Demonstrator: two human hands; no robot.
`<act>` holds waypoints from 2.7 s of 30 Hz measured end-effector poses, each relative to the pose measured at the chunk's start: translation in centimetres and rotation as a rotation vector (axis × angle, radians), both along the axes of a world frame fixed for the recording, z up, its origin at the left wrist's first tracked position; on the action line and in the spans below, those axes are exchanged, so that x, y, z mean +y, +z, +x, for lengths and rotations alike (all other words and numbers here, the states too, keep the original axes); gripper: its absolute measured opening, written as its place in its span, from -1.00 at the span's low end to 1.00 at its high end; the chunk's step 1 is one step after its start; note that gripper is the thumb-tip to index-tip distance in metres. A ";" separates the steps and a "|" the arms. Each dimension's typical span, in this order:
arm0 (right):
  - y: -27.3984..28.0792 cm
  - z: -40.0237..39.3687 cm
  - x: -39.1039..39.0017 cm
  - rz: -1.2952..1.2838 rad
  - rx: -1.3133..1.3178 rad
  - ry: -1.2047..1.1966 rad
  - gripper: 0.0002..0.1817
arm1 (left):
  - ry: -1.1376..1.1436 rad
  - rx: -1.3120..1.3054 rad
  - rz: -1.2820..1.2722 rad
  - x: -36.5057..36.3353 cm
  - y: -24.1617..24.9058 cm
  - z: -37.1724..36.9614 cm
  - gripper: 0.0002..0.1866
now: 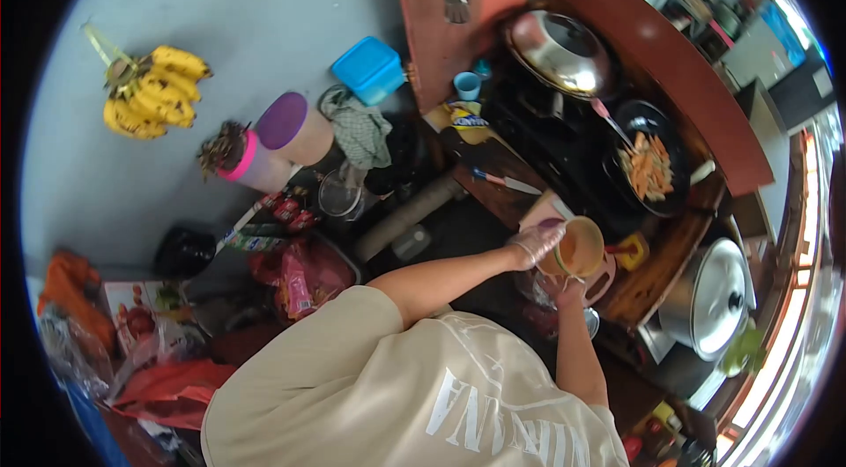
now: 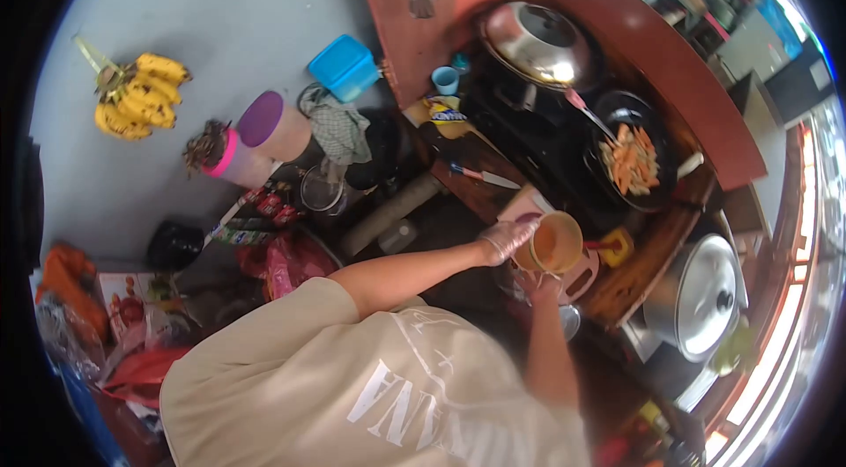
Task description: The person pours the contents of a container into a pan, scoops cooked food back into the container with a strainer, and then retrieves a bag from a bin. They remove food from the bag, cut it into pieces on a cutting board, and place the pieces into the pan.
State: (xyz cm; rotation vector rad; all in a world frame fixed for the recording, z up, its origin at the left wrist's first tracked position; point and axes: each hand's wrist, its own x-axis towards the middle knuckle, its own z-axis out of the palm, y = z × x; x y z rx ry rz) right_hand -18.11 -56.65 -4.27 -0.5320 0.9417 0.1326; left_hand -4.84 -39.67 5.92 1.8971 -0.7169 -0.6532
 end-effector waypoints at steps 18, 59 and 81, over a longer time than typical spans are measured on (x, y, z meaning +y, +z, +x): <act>0.6 -4.2 2.2 0.370 -0.170 -0.611 -0.19 | 0.919 0.638 -0.193 24.8 3.7 6.9 -0.11; 23.8 14.4 3.6 -0.295 -0.338 0.389 -0.29 | 0.094 -0.804 0.768 -12.5 22.1 39.2 -0.58; 25.6 30.9 6.2 -0.286 -0.326 0.235 -0.78 | 0.257 -0.899 0.675 -13.7 34.6 40.4 -0.54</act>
